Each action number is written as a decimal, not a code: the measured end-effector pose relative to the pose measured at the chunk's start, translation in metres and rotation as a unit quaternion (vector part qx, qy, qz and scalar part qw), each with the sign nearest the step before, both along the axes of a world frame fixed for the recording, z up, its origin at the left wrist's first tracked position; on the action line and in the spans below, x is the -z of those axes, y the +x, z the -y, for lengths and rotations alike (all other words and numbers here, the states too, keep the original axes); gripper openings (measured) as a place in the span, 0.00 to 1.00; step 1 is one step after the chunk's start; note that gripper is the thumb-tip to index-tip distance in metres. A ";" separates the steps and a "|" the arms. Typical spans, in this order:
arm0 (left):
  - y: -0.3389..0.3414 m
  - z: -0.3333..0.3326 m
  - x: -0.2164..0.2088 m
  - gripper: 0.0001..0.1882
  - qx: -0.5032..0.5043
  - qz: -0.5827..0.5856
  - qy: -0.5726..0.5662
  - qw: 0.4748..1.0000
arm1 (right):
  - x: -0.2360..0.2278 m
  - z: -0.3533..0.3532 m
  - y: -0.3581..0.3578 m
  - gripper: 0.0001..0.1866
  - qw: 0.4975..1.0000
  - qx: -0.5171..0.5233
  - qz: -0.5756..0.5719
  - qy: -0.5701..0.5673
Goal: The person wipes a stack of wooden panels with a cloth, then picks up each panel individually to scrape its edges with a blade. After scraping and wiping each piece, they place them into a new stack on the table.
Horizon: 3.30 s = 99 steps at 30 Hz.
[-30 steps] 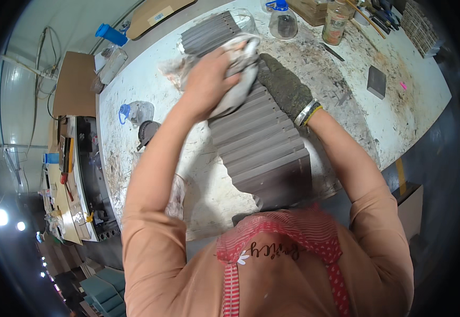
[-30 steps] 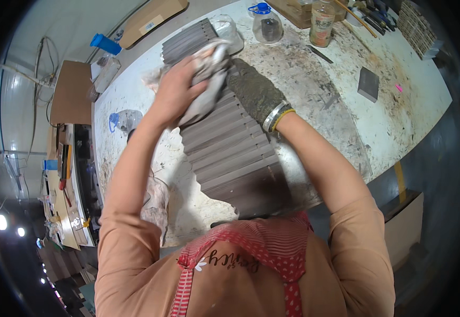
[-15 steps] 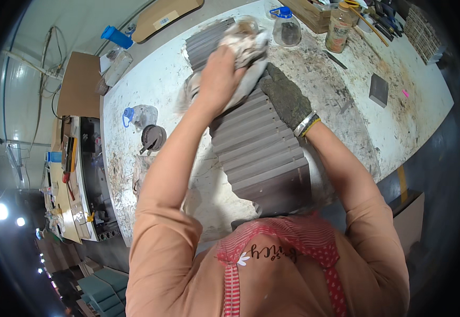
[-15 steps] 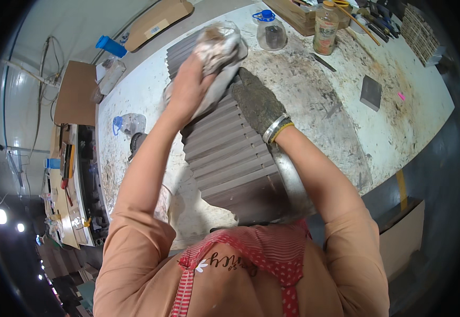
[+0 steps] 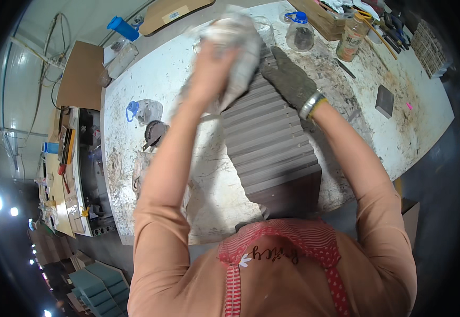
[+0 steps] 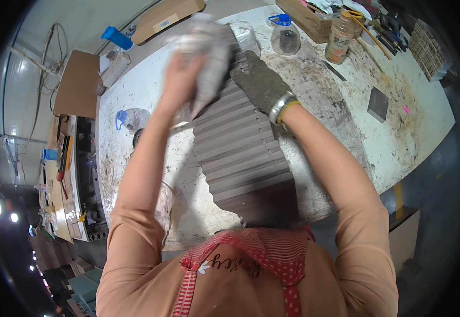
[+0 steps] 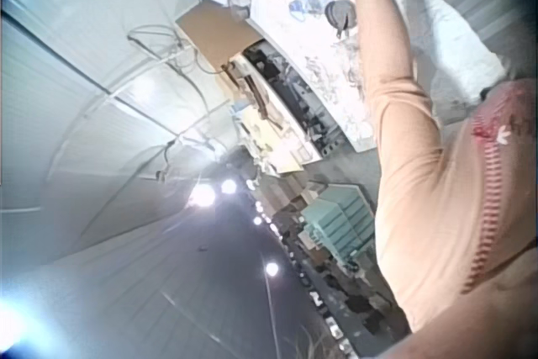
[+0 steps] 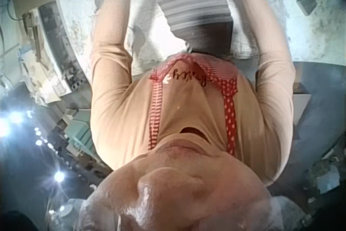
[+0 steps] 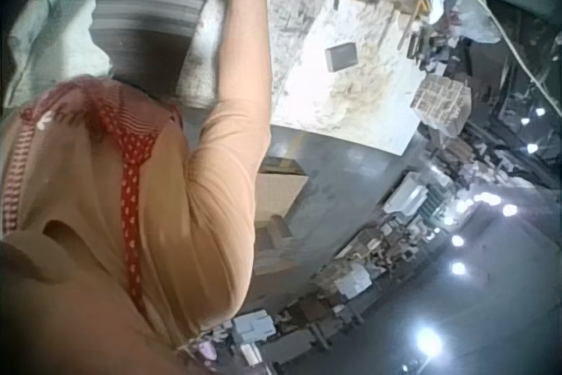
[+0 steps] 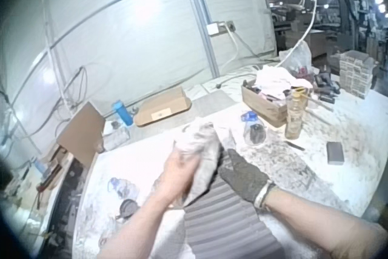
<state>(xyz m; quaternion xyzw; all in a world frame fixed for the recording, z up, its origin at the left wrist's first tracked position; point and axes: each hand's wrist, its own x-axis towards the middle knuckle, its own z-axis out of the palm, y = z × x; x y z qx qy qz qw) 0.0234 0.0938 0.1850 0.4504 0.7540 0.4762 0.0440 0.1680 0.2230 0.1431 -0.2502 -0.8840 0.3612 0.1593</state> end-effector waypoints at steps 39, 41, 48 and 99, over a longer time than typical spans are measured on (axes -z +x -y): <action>-0.100 0.044 0.036 0.24 -0.100 -0.150 -0.161 0.970 | 0.027 -0.009 -0.011 0.36 0.993 -0.032 -0.085 -0.071; -0.127 0.065 0.043 0.23 -0.122 -0.134 -0.188 0.965 | 0.024 -0.005 -0.010 0.36 0.993 -0.029 -0.091 -0.076; -0.038 -0.039 0.006 0.28 -0.059 -0.073 -0.118 0.989 | 0.022 -0.010 -0.007 0.39 0.999 -0.023 -0.045 0.019; -0.092 -0.038 0.010 0.14 0.017 -0.391 -0.213 0.895 | 0.000 -0.040 -0.081 0.35 0.976 -0.094 0.018 0.195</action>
